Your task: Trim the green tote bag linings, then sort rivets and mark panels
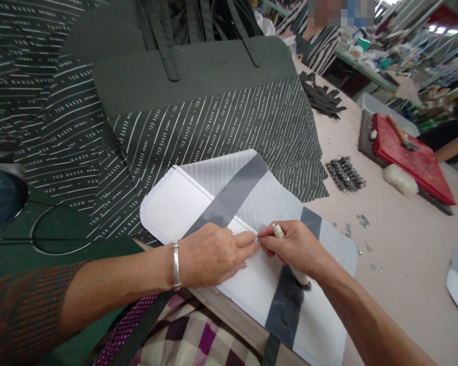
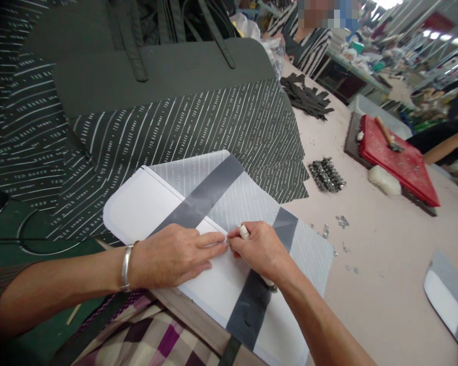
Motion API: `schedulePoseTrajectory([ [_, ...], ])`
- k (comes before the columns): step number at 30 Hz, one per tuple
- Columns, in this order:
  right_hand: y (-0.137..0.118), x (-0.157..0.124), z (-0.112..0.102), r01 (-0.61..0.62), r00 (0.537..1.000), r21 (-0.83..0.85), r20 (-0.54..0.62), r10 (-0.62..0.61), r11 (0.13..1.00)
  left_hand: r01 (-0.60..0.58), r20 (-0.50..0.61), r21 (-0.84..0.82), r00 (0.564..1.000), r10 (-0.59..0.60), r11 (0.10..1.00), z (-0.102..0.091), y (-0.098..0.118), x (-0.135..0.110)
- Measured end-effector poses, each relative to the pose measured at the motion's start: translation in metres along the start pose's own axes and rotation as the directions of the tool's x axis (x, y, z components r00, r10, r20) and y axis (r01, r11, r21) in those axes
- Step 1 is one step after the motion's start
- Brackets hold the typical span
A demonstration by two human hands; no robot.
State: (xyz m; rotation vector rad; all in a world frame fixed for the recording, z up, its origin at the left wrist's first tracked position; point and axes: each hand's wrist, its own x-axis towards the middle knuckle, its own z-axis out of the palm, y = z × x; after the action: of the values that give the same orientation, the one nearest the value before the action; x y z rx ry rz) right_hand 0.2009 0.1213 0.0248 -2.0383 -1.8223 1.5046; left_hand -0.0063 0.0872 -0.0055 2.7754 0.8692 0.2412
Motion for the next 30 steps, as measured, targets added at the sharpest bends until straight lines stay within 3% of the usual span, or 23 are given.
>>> schedulePoseTrajectory([
  [4, -0.003, -0.001, -0.004, 0.100, 0.995, -0.169, 0.013, -0.099, 0.981, -0.005, 0.001, 0.001, 1.000, 0.005, 1.000, 0.000, -0.001, 0.000],
  [10, -0.020, 0.002, -0.014, 0.295, 0.955, -0.435, 0.159, -0.250, 0.851, -0.015, -0.004, 0.006, 1.000, 0.015, 1.000, 0.001, -0.002, -0.001],
  [13, -0.026, 0.008, -0.018, 0.310, 0.949, -0.447, 0.194, -0.247, 0.839, -0.015, 0.004, 0.001, 1.000, 0.015, 1.000, 0.001, -0.001, 0.000],
  [19, -0.023, 0.013, -0.021, 0.278, 0.953, -0.292, 0.206, -0.224, 0.915, -0.008, 0.045, -0.020, 0.999, 0.009, 1.000, -0.003, 0.000, 0.004],
  [25, -0.017, 0.006, -0.016, 0.240, 0.971, -0.341, 0.101, -0.219, 0.909, 0.008, 0.082, -0.040, 0.997, -0.004, 0.999, -0.003, 0.003, 0.007],
  [28, -0.016, -0.004, -0.016, 0.221, 0.969, -0.308, -0.040, -0.244, 0.926, 0.002, 0.062, -0.009, 0.998, -0.001, 1.000, -0.002, 0.005, 0.007],
  [30, -0.014, -0.014, -0.019, 0.210, 0.954, -0.172, -0.178, -0.240, 0.962, -0.020, 0.057, 0.017, 0.998, 0.019, 1.000, -0.002, 0.004, 0.007],
])
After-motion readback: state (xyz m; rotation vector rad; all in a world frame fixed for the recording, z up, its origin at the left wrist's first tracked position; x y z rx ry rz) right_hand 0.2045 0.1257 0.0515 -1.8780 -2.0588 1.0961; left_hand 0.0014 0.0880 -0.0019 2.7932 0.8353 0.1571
